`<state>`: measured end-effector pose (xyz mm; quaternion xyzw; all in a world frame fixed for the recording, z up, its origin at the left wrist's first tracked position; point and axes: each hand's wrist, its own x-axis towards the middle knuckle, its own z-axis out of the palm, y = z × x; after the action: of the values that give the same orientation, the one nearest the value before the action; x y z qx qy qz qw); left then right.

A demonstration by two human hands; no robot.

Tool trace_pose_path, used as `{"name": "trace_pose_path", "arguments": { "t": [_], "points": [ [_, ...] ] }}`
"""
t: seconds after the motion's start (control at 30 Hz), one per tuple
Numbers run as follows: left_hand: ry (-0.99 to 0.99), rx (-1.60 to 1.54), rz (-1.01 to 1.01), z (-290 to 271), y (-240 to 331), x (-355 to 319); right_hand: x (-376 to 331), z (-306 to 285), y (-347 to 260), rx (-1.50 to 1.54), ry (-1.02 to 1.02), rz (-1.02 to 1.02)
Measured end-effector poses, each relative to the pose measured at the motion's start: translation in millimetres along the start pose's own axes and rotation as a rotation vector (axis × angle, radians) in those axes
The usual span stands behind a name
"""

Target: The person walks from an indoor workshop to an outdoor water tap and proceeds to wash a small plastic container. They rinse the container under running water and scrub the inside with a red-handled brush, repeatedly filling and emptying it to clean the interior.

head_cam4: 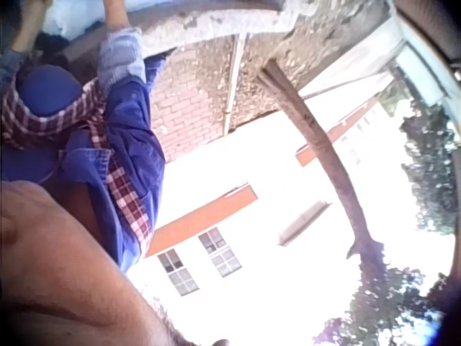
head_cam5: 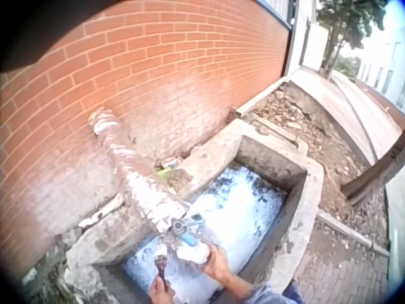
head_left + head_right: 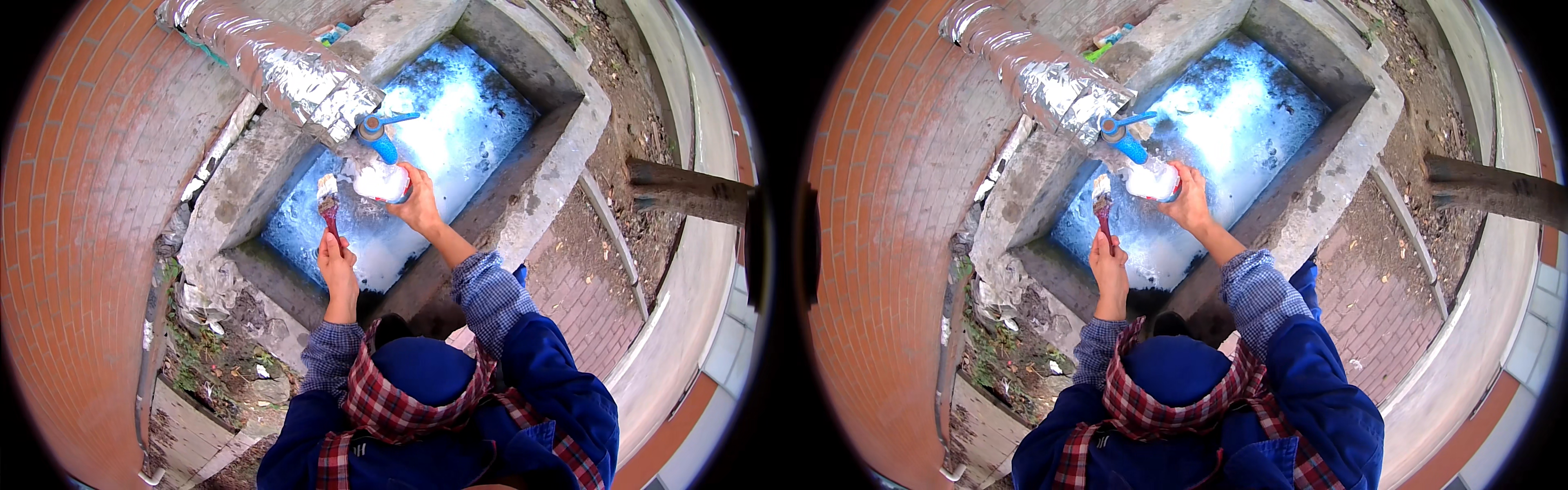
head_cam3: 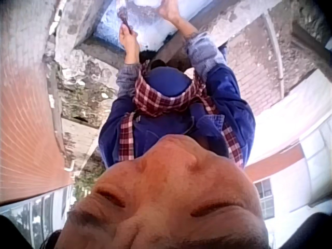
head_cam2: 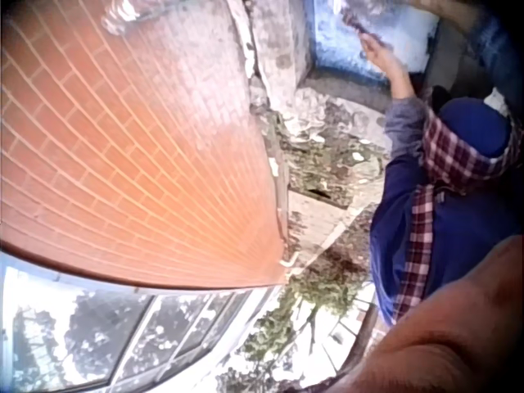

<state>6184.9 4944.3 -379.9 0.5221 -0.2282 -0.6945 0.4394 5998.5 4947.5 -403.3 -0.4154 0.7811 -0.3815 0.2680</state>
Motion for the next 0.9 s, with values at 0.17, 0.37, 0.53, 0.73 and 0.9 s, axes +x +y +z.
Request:
{"name": "trace_pose_path", "arguments": {
  "t": [0.17,0.37,0.53,0.73,0.9],
  "points": [
    [-0.006,-0.051,-0.072,-1,-4,0,2,2,3,0.047,0.067,0.025],
    [-0.007,-0.122,-0.177,-4,-8,2,8,-1,-5,0.126,0.005,0.023],
    [0.071,-0.179,-0.214,-4,-7,0,32,15,-14,-0.215,-0.189,0.185],
    [0.101,-0.165,-0.235,-1,-5,-4,77,85,50,-0.239,-0.177,0.114],
    [0.074,-0.188,-0.227,-4,-4,-7,110,102,67,-0.369,-0.154,-0.172]
  ]
}}
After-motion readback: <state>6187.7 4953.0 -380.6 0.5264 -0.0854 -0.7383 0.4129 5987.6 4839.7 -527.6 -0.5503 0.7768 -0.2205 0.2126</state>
